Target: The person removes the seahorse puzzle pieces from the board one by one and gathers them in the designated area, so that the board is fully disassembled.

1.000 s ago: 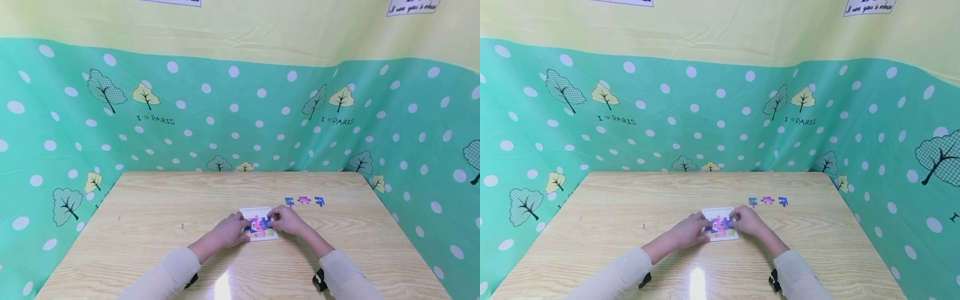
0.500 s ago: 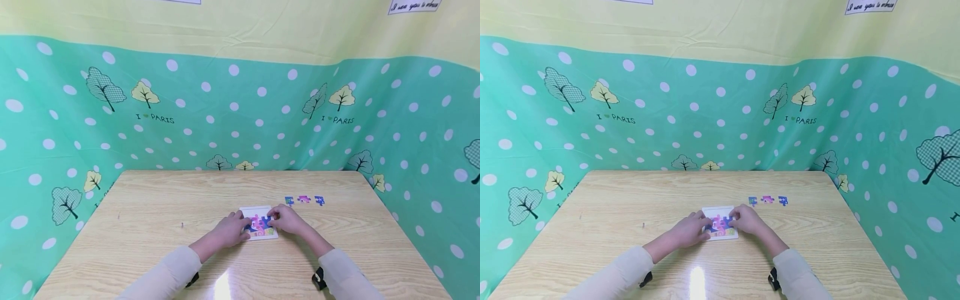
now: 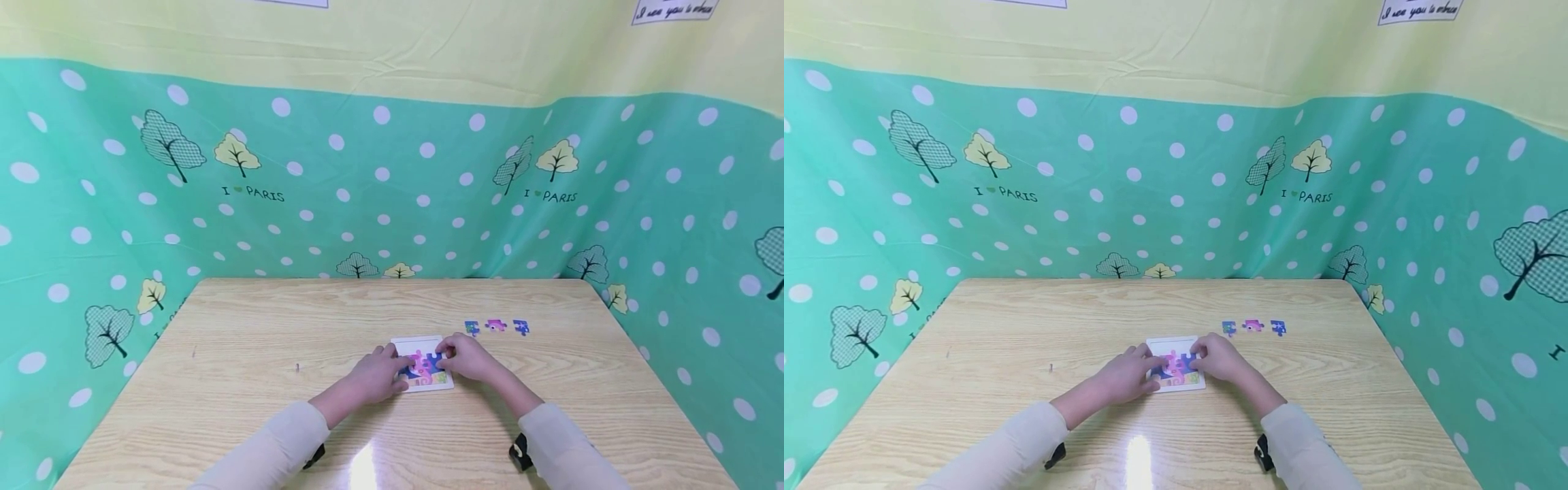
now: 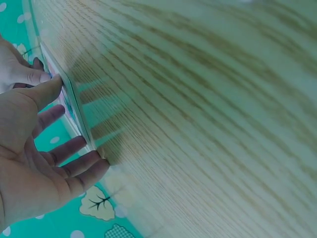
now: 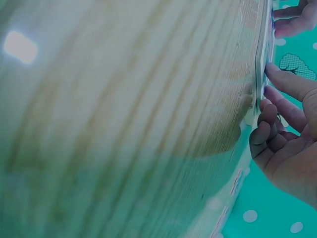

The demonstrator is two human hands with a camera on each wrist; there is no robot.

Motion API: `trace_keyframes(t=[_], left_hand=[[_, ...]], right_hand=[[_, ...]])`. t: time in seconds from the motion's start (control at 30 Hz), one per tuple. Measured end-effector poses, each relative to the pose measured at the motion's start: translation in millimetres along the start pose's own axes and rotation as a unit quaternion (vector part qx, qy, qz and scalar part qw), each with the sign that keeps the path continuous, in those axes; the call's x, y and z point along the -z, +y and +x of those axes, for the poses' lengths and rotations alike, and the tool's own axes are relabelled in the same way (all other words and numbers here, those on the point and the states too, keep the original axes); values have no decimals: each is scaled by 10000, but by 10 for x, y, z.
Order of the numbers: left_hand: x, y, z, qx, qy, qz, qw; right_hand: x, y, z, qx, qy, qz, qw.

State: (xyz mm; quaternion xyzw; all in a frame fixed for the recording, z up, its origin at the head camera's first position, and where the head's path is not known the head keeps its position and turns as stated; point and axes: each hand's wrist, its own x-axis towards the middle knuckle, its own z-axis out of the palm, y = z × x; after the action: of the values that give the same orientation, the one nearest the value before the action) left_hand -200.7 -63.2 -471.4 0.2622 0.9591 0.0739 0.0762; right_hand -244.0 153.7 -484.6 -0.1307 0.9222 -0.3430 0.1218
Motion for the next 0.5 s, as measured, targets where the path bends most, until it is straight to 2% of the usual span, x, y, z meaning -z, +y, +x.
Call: trace_keyframes(t=[0.23,0.5], left_hand=[[-5,4,1,-61,-71,265,9996],[3,4,9,-49,-157,279,9995]], right_hand=[[-2,-13,1,-9,13,40,10000],[12,-19,-12,-39,-43,106,9999]])
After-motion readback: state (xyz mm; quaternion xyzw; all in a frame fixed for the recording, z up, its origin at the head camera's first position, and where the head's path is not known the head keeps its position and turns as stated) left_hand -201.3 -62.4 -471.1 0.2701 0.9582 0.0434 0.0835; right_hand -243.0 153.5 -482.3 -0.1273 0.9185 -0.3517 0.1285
